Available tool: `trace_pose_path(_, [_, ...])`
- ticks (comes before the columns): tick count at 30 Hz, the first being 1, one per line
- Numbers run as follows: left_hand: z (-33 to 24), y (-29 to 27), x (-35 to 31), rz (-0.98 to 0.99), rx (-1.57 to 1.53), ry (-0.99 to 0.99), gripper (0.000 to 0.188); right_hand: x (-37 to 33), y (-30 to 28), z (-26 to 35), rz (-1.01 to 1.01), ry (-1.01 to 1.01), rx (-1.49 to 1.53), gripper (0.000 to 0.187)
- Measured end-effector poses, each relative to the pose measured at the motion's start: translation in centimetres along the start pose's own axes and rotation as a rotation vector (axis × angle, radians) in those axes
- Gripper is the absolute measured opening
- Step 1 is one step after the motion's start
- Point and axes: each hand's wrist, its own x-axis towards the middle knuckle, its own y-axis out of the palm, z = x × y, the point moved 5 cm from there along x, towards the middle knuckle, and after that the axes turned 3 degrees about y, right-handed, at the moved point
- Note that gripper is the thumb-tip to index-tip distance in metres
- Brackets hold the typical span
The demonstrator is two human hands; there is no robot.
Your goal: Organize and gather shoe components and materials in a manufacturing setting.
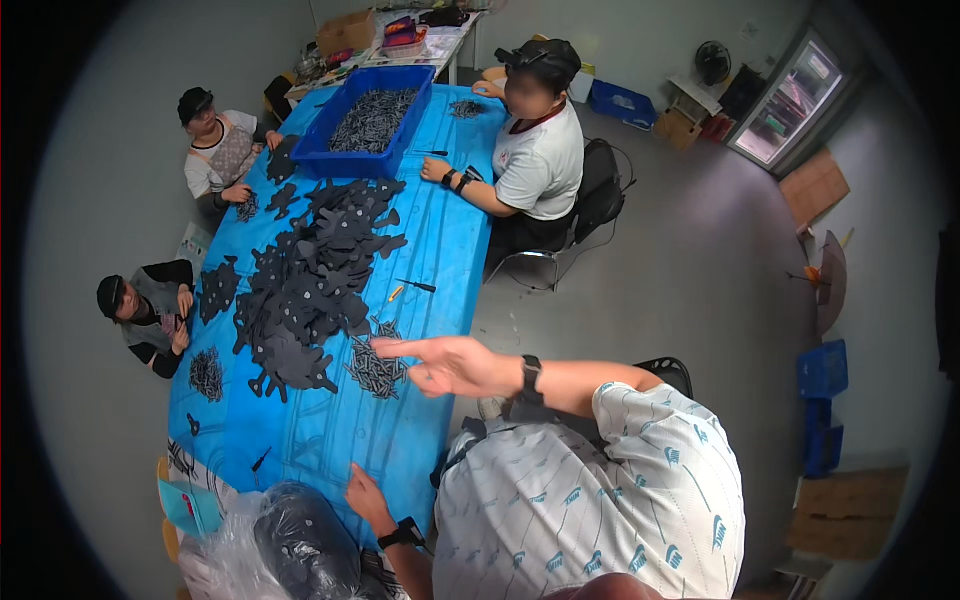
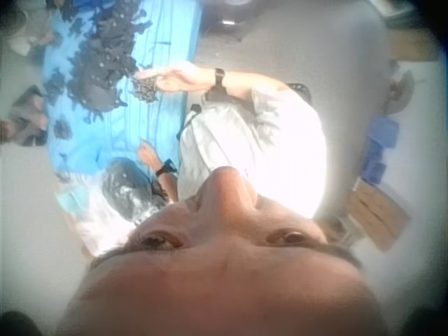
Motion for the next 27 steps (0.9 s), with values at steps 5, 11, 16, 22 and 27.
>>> trace_pose_path(5, [1.8, 0.8, -0.6, -0.021, -0.152, 0.048, 0.054, -8.5, 12.2, 9.0, 0.670, -0.657, -0.431, 0.032])
trace_pose_path(11, [1.3, 2.3, -0.3, 0.117, -0.099, 0.040, 0.046, -6.8, 11.6, 10.2, 0.503, -0.516, -0.432, 0.038])
trace_pose_path(16, [1.4, 2.9, -0.3, 0.137, -0.189, 0.030, 0.044, -5.5, 10.1, 7.5, 0.349, -0.255, -0.280, 0.053])
trace_pose_path(22, [3.0, 4.4, -0.7, 0.268, -0.266, -0.074, 0.036, -4.1, 9.1, 6.6, 0.358, -0.184, -0.310, 0.053])
trace_pose_path(27, [4.4, 5.7, -1.5, 0.353, -0.370, -0.121, 0.031, -3.4, 6.9, 2.8, 0.766, -0.090, -0.460, 0.037])
